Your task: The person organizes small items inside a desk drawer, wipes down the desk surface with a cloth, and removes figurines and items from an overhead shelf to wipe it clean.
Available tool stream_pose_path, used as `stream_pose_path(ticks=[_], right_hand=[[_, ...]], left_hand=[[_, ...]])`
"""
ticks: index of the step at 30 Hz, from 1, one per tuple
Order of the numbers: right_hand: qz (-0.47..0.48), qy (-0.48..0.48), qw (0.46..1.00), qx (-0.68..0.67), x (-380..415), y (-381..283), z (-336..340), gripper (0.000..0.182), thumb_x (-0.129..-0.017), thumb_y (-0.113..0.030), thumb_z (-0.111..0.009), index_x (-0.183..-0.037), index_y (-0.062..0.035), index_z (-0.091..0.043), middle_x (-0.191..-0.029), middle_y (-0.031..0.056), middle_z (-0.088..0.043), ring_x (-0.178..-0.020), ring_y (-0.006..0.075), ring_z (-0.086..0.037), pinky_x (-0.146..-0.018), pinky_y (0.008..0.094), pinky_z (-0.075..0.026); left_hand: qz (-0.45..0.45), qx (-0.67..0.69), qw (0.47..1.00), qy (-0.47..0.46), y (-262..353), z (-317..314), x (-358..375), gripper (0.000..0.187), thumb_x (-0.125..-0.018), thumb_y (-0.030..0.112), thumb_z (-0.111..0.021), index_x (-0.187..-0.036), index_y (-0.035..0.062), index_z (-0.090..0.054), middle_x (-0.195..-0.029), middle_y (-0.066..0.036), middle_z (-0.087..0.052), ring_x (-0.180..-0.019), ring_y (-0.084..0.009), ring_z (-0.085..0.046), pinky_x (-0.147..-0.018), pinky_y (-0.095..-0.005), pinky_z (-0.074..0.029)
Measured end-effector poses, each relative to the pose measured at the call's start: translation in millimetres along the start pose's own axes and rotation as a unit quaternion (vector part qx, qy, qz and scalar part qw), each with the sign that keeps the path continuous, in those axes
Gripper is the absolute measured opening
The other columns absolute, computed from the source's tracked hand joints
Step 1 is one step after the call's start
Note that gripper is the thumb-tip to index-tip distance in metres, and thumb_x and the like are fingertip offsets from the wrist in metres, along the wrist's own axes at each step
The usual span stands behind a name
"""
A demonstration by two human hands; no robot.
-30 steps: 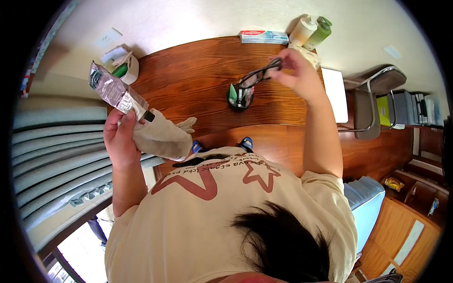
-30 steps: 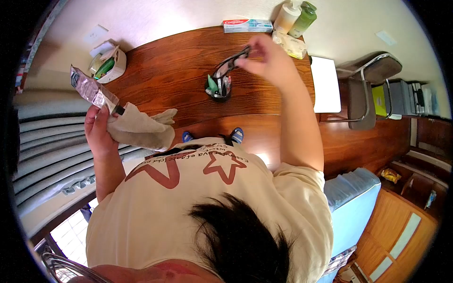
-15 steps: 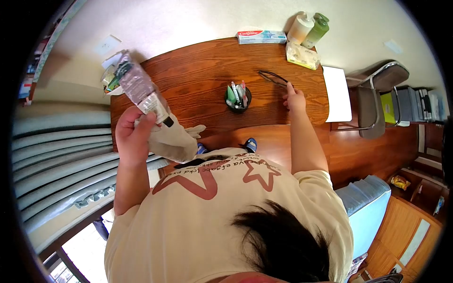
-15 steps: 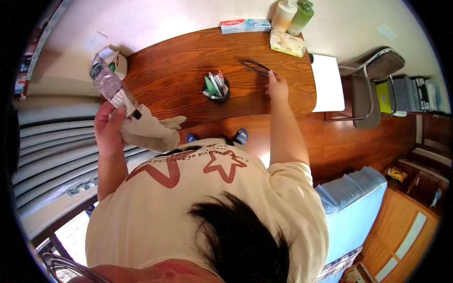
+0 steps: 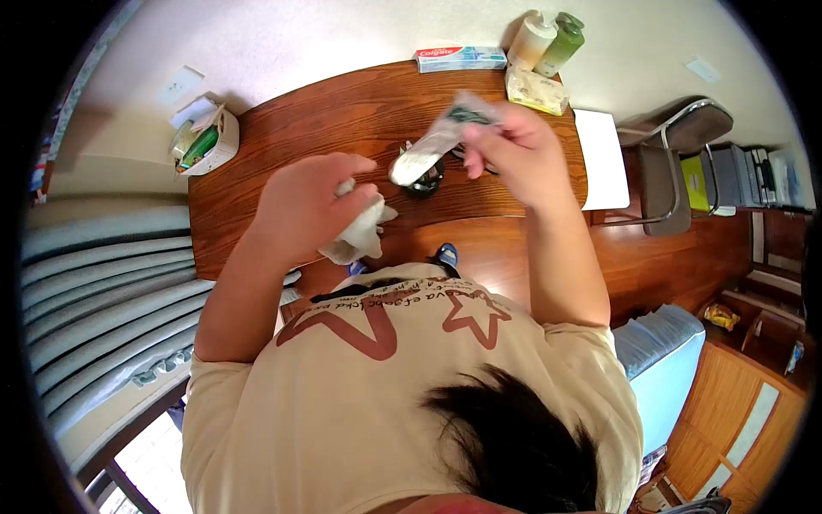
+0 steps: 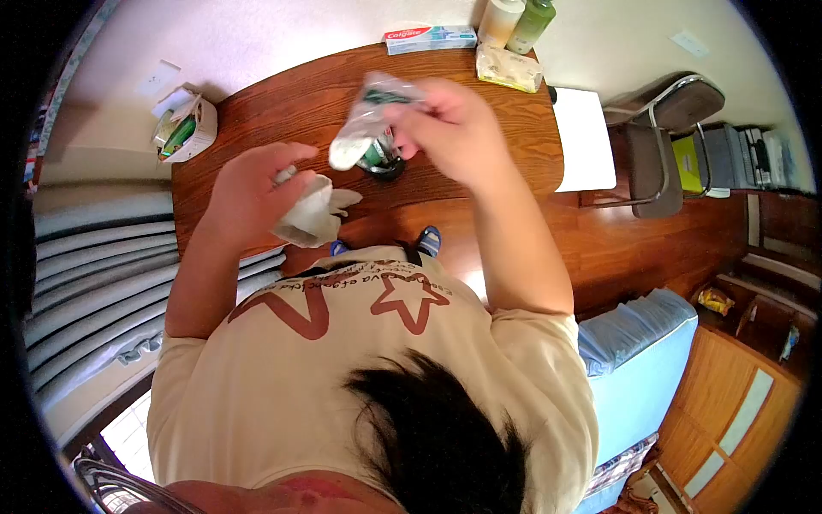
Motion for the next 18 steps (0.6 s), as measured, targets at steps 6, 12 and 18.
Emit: stream_pose_path(ticks=[6, 12, 18], right_hand=[[-0.049, 0.088, 0.987, 0.122, 21, 50, 39, 0.008, -0.096, -0.007, -0.064, -0.099, -0.0008, -0.068, -0.080, 0.0009, -0.066, -0.069, 0.0066, -0.059, -0.061, 0.0227, -0.050], [0.025, 0.039, 0.924, 0.379, 15, 93, 13, 0.017, -0.090, -0.016, -0.068, -0.106, -0.0082, -0.071, -0.092, 0.0151, -0.069, -0.081, 0.0340, -0.065, -0.072, 0.0371, -0.053], [0.029, 0.088, 0.881, 0.464, 13, 113, 14, 0.015, -0.089, -0.017, -0.067, -0.102, -0.0093, -0.072, -0.091, 0.0123, -0.070, -0.085, 0.0331, -0.066, -0.072, 0.0416, -0.053]], left_hand=[[0.099, -0.015, 0.988, 0.117, -46, 37, -2, 0.025, -0.089, 0.030, -0.065, -0.107, 0.0131, -0.072, -0.103, -0.009, -0.071, -0.092, -0.0270, -0.068, -0.079, -0.0367, -0.053], [0.076, 0.013, 0.995, 0.062, -86, -24, -36, 0.026, -0.089, 0.032, -0.065, -0.105, 0.0133, -0.072, -0.103, -0.008, -0.071, -0.093, -0.0275, -0.068, -0.079, -0.0374, -0.053], [-0.051, -0.125, 0.988, 0.080, -80, -103, -52, 0.073, -0.079, 0.046, -0.076, -0.136, 0.0071, -0.055, -0.130, -0.018, -0.059, -0.122, -0.0327, -0.055, -0.106, -0.0472, -0.041]])
Point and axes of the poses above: each hand's wrist, its own x-axis away from the middle knuckle, its own z-axis out of the back of the hand, y = z × x, the point moved 8 cm from there along -x, towards the middle knuckle
